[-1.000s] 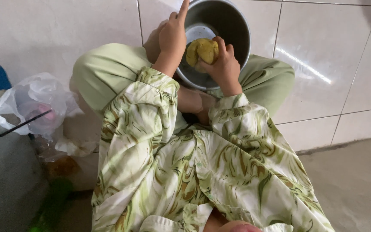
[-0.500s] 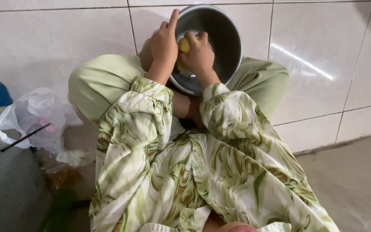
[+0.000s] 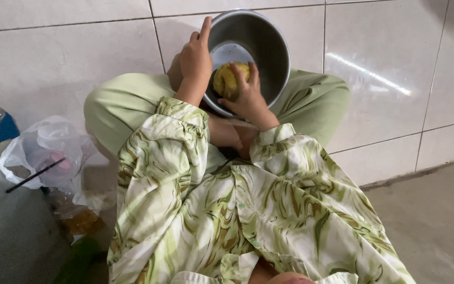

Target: A person sitting on the floor kneads a yellow ball of dough inside a metal bowl using both hands.

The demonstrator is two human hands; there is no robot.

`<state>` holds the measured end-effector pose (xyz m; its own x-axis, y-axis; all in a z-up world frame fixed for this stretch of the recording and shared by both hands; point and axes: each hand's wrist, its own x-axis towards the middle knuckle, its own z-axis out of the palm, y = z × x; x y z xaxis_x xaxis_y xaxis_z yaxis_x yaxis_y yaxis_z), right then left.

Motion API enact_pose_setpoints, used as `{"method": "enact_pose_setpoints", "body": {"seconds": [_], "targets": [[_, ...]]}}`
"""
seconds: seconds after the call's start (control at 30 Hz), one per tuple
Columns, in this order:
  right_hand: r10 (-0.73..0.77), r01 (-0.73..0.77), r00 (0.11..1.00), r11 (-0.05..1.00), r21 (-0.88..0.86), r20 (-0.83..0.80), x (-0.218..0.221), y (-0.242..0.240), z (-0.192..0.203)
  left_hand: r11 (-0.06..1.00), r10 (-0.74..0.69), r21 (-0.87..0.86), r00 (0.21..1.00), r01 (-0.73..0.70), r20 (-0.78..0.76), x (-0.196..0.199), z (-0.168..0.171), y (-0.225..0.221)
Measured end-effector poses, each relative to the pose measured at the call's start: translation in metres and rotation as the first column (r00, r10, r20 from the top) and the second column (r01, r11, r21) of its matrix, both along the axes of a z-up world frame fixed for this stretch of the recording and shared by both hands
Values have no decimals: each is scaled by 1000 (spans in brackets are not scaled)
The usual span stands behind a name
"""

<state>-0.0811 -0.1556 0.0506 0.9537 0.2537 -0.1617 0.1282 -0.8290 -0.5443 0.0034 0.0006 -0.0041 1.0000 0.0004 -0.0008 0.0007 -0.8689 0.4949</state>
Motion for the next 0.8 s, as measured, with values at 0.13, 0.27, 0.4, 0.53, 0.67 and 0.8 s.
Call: {"method": "enact_pose_setpoints", "body": {"seconds": [0.13, 0.27, 0.4, 0.53, 0.67, 0.8], "targets": [[-52, 56, 986, 998, -21, 161, 11, 18, -13, 1000, 5, 9, 998, -6, 62, -5, -2, 2], [-85, 106, 990, 976, -190, 115, 40, 20, -8, 999, -2, -39, 998, 5, 61, -7, 1, 4], [14, -17, 1000, 978, -209, -14, 75, -4, -3, 999, 11, -45, 998, -9, 60, -8, 10, 5], [66, -77, 996, 979, -187, -65, 70, -18, 42, 999, 32, -44, 994, -27, 101, -11, 2, 4], [88, -90, 995, 996, -30, -40, 65, -26, 40, 999, 47, -16, 991, -45, 128, -4, 0, -1], [22, -18, 998, 996, 83, -55, 44, 0, -18, 998, 32, -49, 999, -31, 16, -3, 3, -2]]}}
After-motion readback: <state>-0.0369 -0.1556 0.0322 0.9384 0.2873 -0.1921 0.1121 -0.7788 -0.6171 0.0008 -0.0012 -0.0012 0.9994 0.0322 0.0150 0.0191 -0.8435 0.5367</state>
